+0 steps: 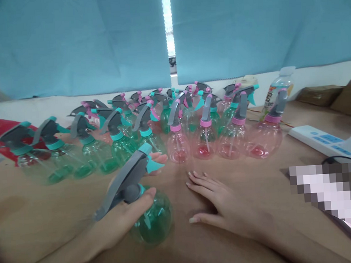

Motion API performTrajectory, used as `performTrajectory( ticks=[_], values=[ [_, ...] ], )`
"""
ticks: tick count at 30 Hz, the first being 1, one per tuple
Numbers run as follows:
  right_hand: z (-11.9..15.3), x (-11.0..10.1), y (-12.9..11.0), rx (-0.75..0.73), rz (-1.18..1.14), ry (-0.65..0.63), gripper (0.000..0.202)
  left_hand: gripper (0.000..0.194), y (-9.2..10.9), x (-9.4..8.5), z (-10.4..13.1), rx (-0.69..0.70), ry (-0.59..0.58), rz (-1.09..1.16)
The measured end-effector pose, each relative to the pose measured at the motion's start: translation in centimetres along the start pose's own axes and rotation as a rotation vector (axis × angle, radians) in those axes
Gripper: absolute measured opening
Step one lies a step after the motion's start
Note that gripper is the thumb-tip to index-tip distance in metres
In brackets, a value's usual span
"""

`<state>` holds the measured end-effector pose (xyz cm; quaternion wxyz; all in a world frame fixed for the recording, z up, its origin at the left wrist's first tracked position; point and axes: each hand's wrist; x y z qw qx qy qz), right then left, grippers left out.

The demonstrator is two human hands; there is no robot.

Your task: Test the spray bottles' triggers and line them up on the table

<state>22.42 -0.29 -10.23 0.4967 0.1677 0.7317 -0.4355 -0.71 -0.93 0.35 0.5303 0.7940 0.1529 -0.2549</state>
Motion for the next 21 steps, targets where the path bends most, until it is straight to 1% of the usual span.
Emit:
performTrajectory(
  ticks=[4,6,10,14,21],
  values=[
    [-0.08,-0.06,-0.07,0.006,0.019,-0.012,0.072,0.021,0.09,0.1,0.08,-0.012,0.005,0.02],
    [-0.05,-0.04,-0.04,-0.002,0.026,-0.016,0.071,0.028,0.15,0.19,0.09,-0.024,0.015,0.024],
    [0.09,0.14,0.13,-0.006,0.007,0.001,0.07,0.046,0.26,0.28,0.01,-0.033,-0.004,0.07],
    [0.13,0.26,0.21,-0.001,-0.002,0.011,0.071,0.048,0.46,0.13,-0.07,-0.082,-0.046,0.113],
    [-0.03,-0.07,-0.16,0.018,0.024,-0.025,0.071,0.048,0.89,0.09,-0.36,-0.101,-0.041,0.156]
  ],
)
Point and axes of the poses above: each hand's wrist, its own z-axis away from the middle knuckle, its own x-axis out of the palm, y = z × x, and after that the axes turned 1 degree about z, right-handed
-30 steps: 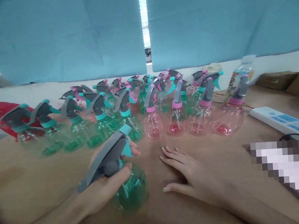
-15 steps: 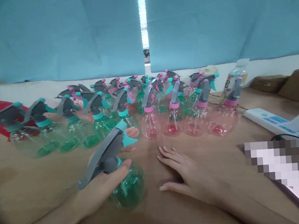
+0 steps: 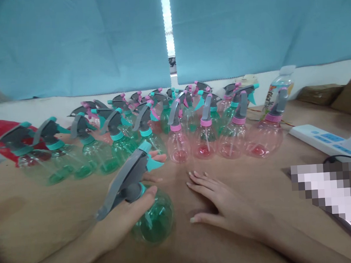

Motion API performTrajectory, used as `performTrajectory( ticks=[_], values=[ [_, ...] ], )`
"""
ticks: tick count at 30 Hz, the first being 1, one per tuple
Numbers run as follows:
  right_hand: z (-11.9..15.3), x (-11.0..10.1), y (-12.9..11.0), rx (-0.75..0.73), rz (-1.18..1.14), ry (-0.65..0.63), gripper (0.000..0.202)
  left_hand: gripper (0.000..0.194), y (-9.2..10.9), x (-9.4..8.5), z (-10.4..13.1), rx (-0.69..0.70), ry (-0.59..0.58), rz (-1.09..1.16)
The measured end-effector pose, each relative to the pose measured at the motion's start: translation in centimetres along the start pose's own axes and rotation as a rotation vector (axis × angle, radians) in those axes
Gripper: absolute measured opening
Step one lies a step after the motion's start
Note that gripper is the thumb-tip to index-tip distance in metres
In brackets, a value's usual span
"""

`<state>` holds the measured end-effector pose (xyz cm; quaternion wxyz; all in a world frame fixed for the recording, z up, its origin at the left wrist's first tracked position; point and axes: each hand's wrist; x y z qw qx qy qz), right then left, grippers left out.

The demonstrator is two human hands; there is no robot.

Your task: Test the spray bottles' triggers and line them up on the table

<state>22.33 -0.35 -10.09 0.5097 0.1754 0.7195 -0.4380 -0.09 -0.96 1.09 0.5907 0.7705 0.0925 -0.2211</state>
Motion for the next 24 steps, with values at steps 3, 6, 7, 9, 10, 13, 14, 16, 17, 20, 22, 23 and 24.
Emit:
performTrajectory(
  ticks=[3,6,7,9,10,13,14,16,17,20,22,23,24],
  values=[
    [-0.01,-0.03,0.0,0.002,0.006,-0.012,0.072,0.045,-0.08,0.15,-0.01,0.007,0.0,-0.012],
    [0.05,0.11,0.2,-0.012,-0.014,0.002,0.071,0.04,-0.14,0.18,0.07,0.016,0.003,-0.021],
    [0.08,0.17,0.29,-0.015,-0.019,0.01,0.071,0.039,-0.12,0.15,0.11,0.016,0.004,-0.018],
    [0.14,0.28,0.43,-0.014,-0.023,0.018,0.072,0.038,-0.05,0.03,0.2,0.015,0.0,-0.008],
    [0.16,0.31,0.46,-0.014,-0.02,0.018,0.072,0.038,-0.02,-0.04,0.24,0.014,-0.005,-0.004],
    [0.16,0.33,0.42,-0.008,-0.011,0.007,0.072,0.038,-0.07,-0.18,0.29,0.02,-0.011,-0.012],
    [0.14,0.32,0.38,-0.005,-0.011,0.004,0.072,0.038,-0.13,-0.19,0.27,0.025,-0.009,-0.017],
    [0.06,0.33,0.32,0.003,-0.012,-0.001,0.072,0.04,-0.3,-0.16,0.21,0.04,-0.011,-0.022],
    [0.03,0.34,0.31,0.003,-0.012,-0.004,0.072,0.041,-0.37,-0.13,0.19,0.044,-0.013,-0.025],
    [-0.03,0.35,0.32,0.005,-0.011,-0.005,0.072,0.044,-0.48,-0.09,0.16,0.032,-0.023,-0.044],
    [-0.04,0.28,0.28,0.006,-0.006,-0.002,0.072,0.043,-0.49,-0.15,0.19,0.022,-0.022,-0.068],
    [-0.04,0.21,0.24,0.006,-0.001,-0.004,0.072,0.042,-0.49,-0.21,0.21,0.024,-0.026,-0.079],
    [-0.05,0.15,0.19,0.004,0.005,-0.007,0.072,0.04,-0.49,-0.29,0.23,0.03,-0.034,-0.087]
  ],
)
Point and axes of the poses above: each hand's wrist, its own z-axis away from the middle knuckle, its own x-axis out of the palm, y = z × x, and after that the axes turned 1 degree about z, right-handed
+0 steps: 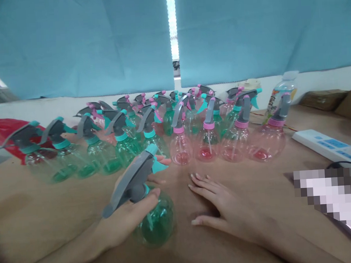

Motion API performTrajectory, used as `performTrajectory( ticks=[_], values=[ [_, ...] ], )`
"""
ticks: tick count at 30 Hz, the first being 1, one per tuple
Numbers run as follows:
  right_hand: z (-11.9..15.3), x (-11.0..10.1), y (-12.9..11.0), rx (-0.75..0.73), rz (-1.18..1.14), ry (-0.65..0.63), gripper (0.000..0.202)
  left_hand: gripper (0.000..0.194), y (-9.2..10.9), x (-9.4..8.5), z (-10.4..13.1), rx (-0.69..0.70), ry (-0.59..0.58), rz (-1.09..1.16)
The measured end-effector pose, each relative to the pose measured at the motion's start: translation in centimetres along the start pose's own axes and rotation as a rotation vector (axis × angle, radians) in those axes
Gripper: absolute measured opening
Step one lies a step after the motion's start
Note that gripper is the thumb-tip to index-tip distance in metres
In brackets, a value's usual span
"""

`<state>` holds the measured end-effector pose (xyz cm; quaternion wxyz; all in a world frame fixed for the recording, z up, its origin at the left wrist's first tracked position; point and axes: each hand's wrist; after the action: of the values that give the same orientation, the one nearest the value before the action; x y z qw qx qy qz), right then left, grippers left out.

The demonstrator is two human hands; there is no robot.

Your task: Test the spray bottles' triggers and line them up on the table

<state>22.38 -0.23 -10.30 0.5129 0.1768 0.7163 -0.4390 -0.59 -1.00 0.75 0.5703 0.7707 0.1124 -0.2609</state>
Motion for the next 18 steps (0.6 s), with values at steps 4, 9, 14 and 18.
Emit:
performTrajectory(
  ticks=[4,9,14,18],
  values=[
    [-0.04,-0.1,-0.1,-0.007,0.011,-0.002,0.07,0.029,-0.05,-0.31,0.04,0.043,-0.018,-0.005],
    [-0.01,0.14,0.12,-0.02,0.004,0.015,0.07,0.02,-0.12,-0.42,-0.01,0.073,0.025,0.006],
    [0.07,0.06,0.09,-0.027,0.016,0.017,0.07,0.024,-0.12,-0.37,-0.03,0.065,0.043,-0.038],
    [0.05,0.02,0.06,-0.027,0.04,0.004,0.072,0.036,0.21,-0.2,0.07,0.001,0.022,-0.061]
  ],
)
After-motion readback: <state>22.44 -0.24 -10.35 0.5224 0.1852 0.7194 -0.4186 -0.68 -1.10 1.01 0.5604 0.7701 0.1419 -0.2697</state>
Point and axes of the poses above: each hand's wrist, its own z-axis away from the middle knuckle, its own x-axis out of the palm, y = z × x, and after that the axes turned 1 degree about z, right-handed
